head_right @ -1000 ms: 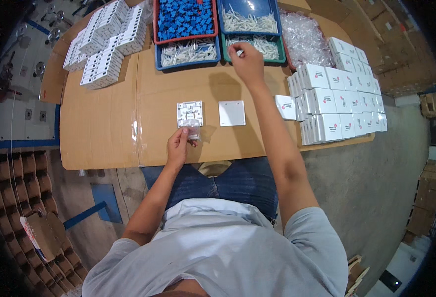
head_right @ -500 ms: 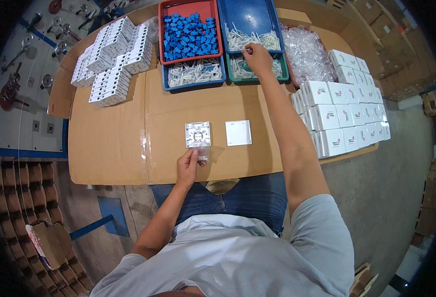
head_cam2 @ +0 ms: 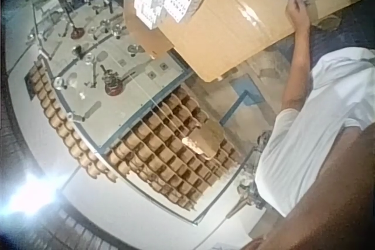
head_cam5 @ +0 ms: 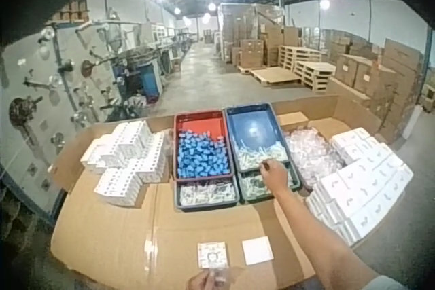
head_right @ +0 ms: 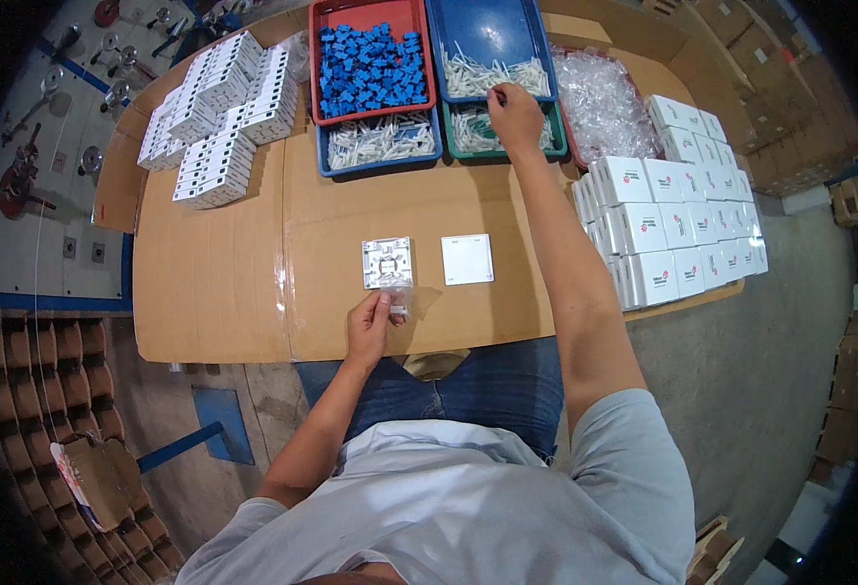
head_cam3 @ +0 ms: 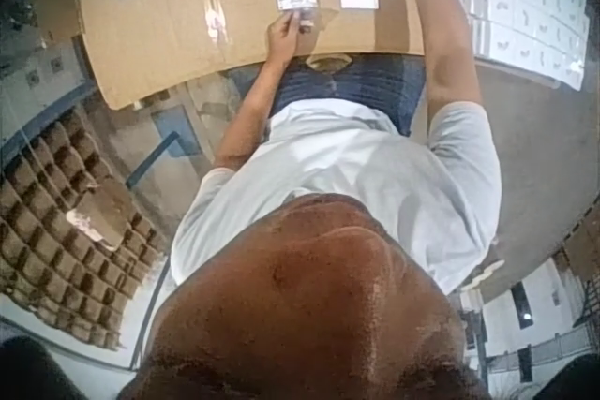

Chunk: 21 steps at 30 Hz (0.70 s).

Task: Assembling electronic component kits into small white boxes.

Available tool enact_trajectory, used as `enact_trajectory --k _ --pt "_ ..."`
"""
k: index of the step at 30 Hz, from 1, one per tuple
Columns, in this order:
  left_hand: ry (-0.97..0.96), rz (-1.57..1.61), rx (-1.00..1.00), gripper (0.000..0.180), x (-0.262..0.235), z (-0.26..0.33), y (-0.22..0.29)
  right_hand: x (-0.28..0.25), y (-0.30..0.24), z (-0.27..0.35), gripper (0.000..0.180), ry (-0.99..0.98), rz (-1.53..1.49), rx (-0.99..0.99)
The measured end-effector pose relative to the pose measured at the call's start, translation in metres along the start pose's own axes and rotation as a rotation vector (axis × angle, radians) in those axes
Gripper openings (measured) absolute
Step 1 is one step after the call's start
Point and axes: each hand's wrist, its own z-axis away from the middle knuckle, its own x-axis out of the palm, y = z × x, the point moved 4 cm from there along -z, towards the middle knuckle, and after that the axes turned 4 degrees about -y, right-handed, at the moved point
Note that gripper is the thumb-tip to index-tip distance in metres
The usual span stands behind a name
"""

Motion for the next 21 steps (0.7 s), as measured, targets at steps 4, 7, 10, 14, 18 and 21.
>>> enact_trajectory --k 4,7,10,14,18,21 --pt "-0.003 -0.008 -0.020 0.033 -0.001 0.001 -0.005 -0.012 -0.008 0.006 0.014 0.023 -0.053 -0.017" --pt "-0.018 0.024 -0.005 0.031 -0.001 0.000 -0.007 -0.019 -0.014 0.016 0.012 0.057 -0.095 -0.031" --pt "0.022 0.055 -0.006 0.029 -0.003 0.001 -0.012 -0.029 -0.030 0.033 0.012 0.038 -0.225 0.038" --pt "0.009 0.096 0.008 0.026 0.001 -0.002 -0.006 -0.047 -0.048 0.067 0.012 0.006 -0.279 0.033" --pt "0.018 0.112 0.000 0.024 0.001 -0.002 -0.004 -0.062 -0.076 0.107 0.011 -0.057 -0.436 0.076" --pt "0.034 0.099 -0.010 0.024 0.000 -0.003 -0.008 -0.074 -0.101 0.137 0.010 -0.167 -0.440 0.087"
